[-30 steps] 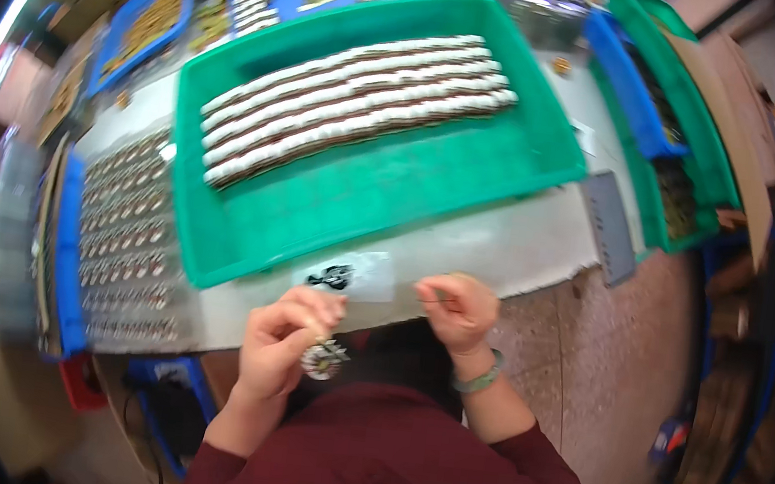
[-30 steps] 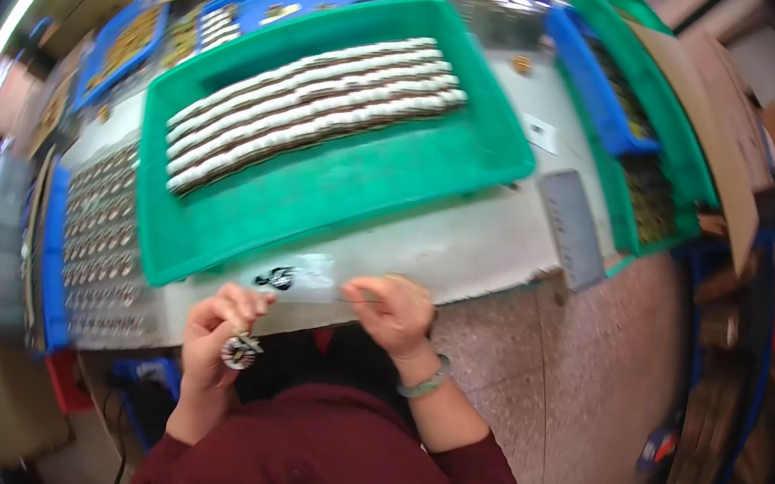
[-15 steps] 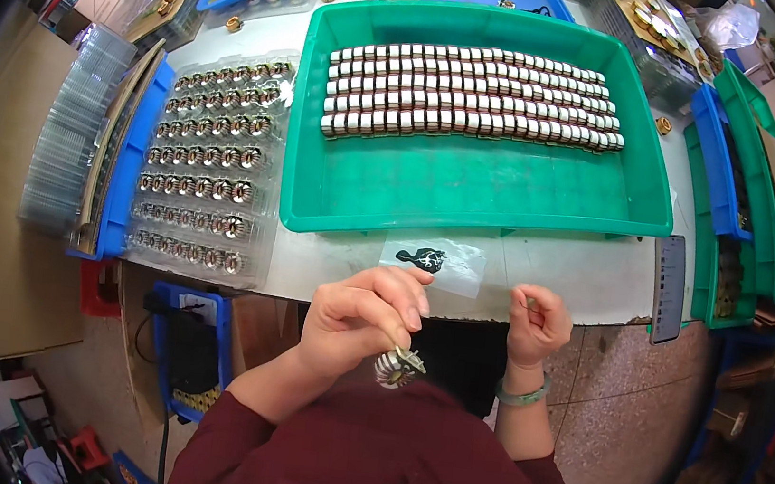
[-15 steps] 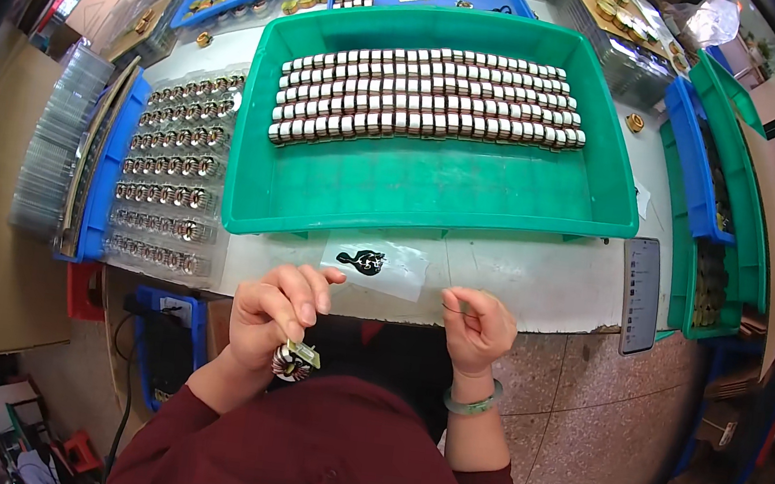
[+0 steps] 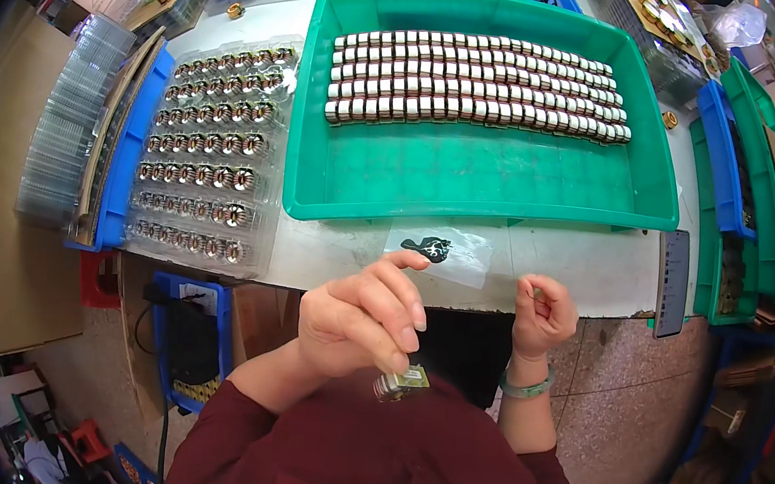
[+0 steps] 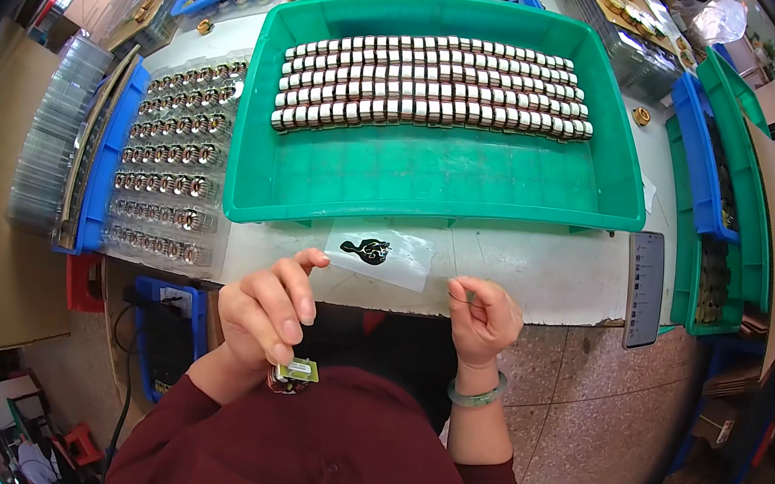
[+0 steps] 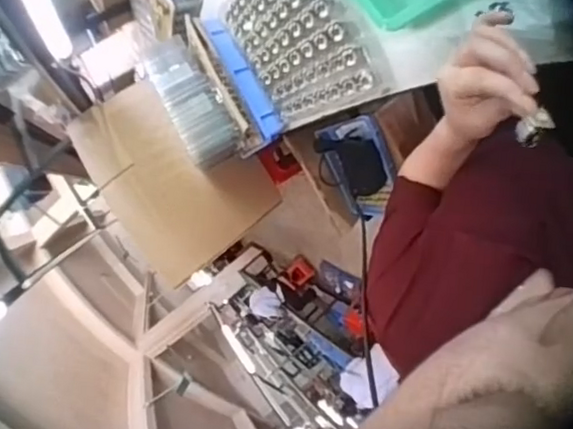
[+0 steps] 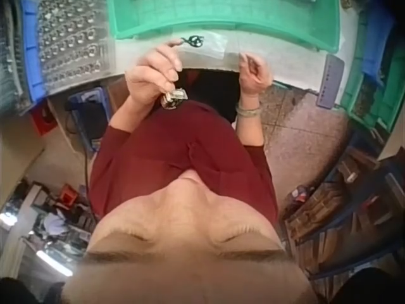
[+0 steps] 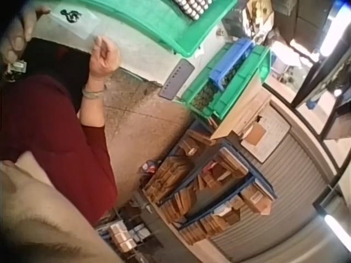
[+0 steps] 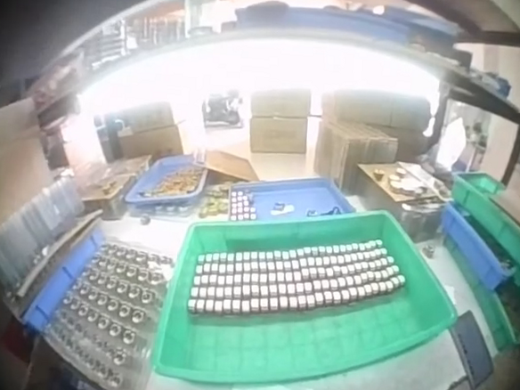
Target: Assembling small mechanical components by inserting parts and winding wire at a workbench.
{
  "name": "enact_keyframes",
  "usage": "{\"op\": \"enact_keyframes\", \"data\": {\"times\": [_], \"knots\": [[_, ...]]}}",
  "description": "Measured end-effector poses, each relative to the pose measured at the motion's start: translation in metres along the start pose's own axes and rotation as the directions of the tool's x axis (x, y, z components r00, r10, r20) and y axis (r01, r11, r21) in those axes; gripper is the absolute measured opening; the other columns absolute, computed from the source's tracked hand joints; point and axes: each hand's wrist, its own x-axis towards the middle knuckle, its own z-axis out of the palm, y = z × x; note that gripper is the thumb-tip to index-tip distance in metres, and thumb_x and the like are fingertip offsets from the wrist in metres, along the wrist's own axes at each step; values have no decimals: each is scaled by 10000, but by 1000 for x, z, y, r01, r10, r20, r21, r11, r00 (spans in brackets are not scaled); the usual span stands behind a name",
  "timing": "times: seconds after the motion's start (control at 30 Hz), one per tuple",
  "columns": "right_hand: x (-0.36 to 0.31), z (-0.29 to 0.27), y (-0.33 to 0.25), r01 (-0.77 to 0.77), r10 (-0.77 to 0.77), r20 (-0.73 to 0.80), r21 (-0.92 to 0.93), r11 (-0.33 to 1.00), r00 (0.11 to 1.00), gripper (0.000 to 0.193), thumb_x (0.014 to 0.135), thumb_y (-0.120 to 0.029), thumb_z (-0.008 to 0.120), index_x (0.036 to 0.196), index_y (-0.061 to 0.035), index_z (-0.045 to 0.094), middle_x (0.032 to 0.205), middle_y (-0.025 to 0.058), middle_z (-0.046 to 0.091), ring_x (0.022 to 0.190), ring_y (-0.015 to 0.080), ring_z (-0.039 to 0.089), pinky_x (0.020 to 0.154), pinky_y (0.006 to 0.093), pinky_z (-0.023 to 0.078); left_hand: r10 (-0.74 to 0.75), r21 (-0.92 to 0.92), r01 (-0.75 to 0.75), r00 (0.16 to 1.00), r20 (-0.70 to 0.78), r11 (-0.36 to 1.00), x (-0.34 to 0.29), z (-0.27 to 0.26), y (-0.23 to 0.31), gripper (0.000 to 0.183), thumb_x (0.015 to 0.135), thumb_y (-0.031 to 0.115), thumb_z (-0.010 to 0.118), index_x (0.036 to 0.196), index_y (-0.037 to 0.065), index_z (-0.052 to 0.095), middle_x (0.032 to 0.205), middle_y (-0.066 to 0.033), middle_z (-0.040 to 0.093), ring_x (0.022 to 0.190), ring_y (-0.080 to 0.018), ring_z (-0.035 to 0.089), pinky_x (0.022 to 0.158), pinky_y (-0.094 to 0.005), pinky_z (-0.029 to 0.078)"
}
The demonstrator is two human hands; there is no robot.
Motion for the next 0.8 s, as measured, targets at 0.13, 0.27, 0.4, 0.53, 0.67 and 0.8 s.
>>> {"op": "enact_keyframes", "data": {"times": [0.13, 0.27, 0.4, 0.53, 0.67, 0.8], "knots": [[0, -1, 1, -1, 1, 4, -9, 1000, 1000, 91, 691, -15, 712, 732, -62, 646, 524, -57, 398, 447, 70, 246, 413, 203, 224, 105, 145, -107, 994, 22, 984, 2, 2, 2, 130, 774, 104, 669, 657, 159, 652, 827, 51, 620, 817, -125, 561, 1006, -435, 308], [2, -1, 1, -13, 13, 3, -22, 1000, 1000, 88, 692, -15, 709, 732, -64, 649, 519, -56, 393, 447, 71, 249, 413, 205, 227, 211, 195, -213, 977, 28, 958, 6, 1, 0, 166, 787, 99, 652, 634, 163, 648, 827, 55, 619, 799, -118, 564, 1007, -436, 304], [2, 1, 1, 0, 0, 13, -34, 999, 1000, 86, 691, -19, 708, 735, -66, 651, 514, -56, 389, 447, 74, 252, 414, 208, 232, 208, 224, -207, 978, 20, 952, 5, -4, 3, 147, 778, 100, 654, 642, 155, 654, 815, 47, 620, 786, -123, 567, 1008, -433, 305], [-1, 0, 1, -7, 8, 16, -77, 997, 1000, 79, 690, -30, 702, 734, -72, 651, 510, -55, 390, 448, 83, 265, 420, 212, 246, 237, 431, -237, 970, 53, 871, 17, -25, 21, 125, 766, 97, 655, 650, 146, 660, 804, 38, 622, 773, -126, 569, 1007, -427, 307], [-6, -6, 4, -30, 31, 8, -88, 996, 1000, 58, 711, -37, 679, 735, -77, 645, 510, -56, 388, 455, 85, 271, 428, 215, 248, 304, 753, -250, 950, 70, 609, 32, -62, 60, 81, 735, 90, 654, 663, 125, 668, 786, 20, 627, 757, -133, 573, 999, -419, 315], [-9, -7, 8, -35, 36, 17, -72, 997, 999, 53, 715, -42, 678, 735, -74, 640, 511, -59, 382, 457, 81, 268, 431, 211, 246, 474, 987, -153, 874, 110, 53, 41, -102, 112, 55, 707, 63, 657, 690, 114, 668, 778, 0, 621, 768, -140, 564, 983, -386, 330]]}}
